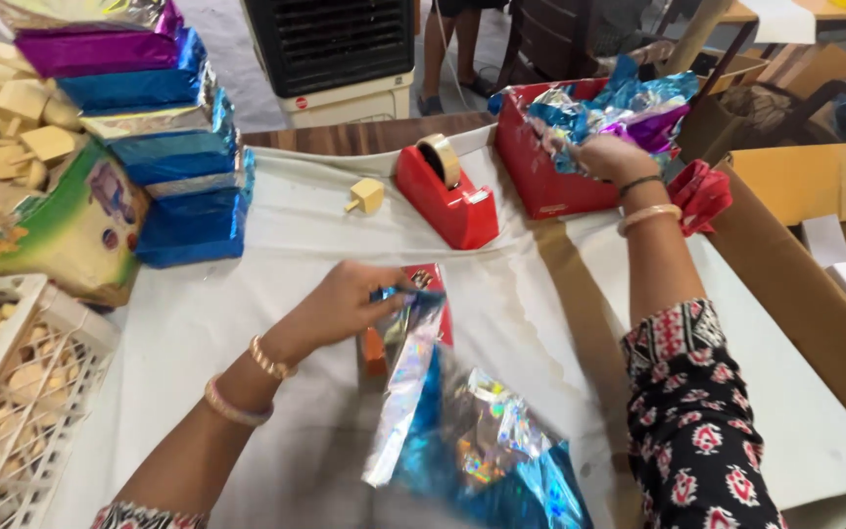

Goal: The person places several small, light-colored wooden blocks into a small white box. They then close the box and wrap it in a sheet of shiny, iridescent blue foil. The person folds the foil around the box and secures the edges with clear adhesive tape.

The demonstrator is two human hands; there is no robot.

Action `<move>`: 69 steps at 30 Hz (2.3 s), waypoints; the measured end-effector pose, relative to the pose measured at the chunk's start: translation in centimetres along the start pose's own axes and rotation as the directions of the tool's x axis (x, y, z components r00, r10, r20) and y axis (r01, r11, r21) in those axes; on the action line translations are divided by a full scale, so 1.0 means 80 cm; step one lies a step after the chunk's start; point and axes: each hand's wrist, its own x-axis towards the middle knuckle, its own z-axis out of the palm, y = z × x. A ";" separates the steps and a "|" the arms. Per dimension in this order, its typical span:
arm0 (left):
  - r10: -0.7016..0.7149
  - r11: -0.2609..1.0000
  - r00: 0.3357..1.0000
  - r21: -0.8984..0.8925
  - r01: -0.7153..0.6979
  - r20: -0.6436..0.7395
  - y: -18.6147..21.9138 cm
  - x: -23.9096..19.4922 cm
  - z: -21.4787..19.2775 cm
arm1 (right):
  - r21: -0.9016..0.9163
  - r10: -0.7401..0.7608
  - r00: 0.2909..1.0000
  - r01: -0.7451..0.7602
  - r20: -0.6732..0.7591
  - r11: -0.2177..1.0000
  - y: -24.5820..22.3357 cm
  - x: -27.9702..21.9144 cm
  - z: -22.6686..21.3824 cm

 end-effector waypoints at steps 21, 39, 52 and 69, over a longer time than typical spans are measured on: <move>-0.028 0.932 0.735 0.247 0.264 -0.678 0.010 0.000 -0.078 | 0.409 -0.545 0.703 0.710 -0.456 0.574 -0.440 -0.455 -0.151; -0.069 0.717 0.786 -0.578 -0.389 -0.615 -0.043 0.027 -0.085 | 0.748 -0.331 0.672 0.579 -0.663 -0.324 -0.331 -0.249 -0.051; 0.035 0.914 0.886 -0.344 -0.216 -0.461 -0.087 0.032 -0.052 | 0.858 -0.290 0.837 0.345 -0.465 -0.380 -0.319 -0.253 -0.037; -0.135 0.988 0.712 -0.151 0.041 -0.689 -0.111 0.027 -0.040 | 0.906 -0.445 0.875 -0.015 -0.193 -0.423 -0.330 -0.279 -0.038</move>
